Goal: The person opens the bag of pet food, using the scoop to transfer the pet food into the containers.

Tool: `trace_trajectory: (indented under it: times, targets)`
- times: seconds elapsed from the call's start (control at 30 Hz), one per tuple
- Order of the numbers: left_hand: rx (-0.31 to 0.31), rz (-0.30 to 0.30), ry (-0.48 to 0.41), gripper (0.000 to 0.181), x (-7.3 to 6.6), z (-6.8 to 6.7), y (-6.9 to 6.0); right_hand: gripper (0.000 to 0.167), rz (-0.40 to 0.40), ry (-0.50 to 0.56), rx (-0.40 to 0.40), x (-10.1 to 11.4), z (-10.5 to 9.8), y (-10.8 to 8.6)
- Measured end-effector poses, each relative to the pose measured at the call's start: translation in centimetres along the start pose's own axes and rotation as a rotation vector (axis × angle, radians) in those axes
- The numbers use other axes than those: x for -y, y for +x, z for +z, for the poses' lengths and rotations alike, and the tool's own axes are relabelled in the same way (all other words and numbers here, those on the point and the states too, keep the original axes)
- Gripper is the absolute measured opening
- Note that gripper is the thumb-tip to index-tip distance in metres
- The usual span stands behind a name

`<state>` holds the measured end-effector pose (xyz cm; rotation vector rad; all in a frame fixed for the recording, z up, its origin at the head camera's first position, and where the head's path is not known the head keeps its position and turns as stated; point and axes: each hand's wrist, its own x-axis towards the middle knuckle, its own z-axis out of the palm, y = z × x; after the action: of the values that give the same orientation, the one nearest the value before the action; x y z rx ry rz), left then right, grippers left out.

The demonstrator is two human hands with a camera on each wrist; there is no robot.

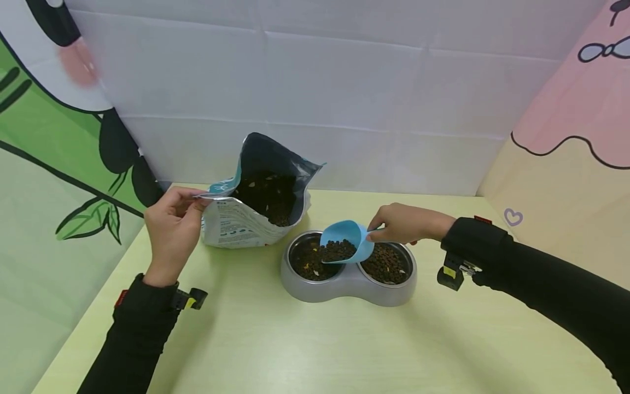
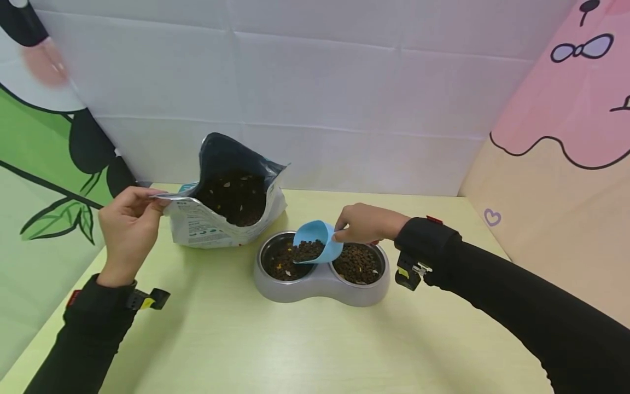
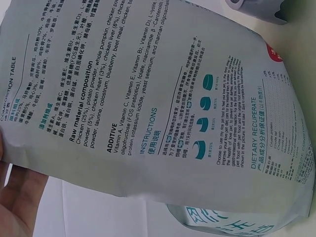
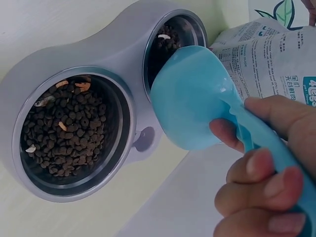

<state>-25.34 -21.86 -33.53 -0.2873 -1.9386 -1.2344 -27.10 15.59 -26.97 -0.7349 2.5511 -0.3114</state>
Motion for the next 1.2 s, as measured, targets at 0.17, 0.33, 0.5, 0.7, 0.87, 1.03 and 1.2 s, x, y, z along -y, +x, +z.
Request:
trace_trajectory:
  times: [0.17,0.33,0.5,0.7,0.87,1.03,1.2]
  targets:
    - [0.001,0.005,-0.009,0.007,0.0,0.1,0.0,0.028,-0.030,-0.049,-0.028,0.5,0.1,0.3]
    - [0.000,0.002,-0.009,0.008,-0.1,0.1,0.0,0.029,-0.056,-0.177,-0.112,0.8,0.3,0.4]
    - [-0.002,-0.005,-0.002,0.008,-0.1,0.1,0.0,0.029,-0.072,-0.295,-0.187,1.0,0.6,0.4]
    - [-0.004,-0.005,0.001,0.008,0.0,0.0,-0.1,0.027,-0.080,-0.324,-0.208,1.2,0.6,0.4]
    - [-0.005,-0.003,-0.001,0.007,0.1,0.1,-0.1,0.027,-0.074,-0.333,-0.216,1.2,0.6,0.2]
    - [-0.009,0.001,-0.004,0.006,0.2,0.1,-0.1,0.026,-0.085,-0.322,-0.224,0.7,0.1,-0.1]
    - [-0.016,0.011,-0.011,0.007,0.3,0.2,0.0,0.026,-0.088,-0.236,-0.226,-0.1,-1.0,-1.0]
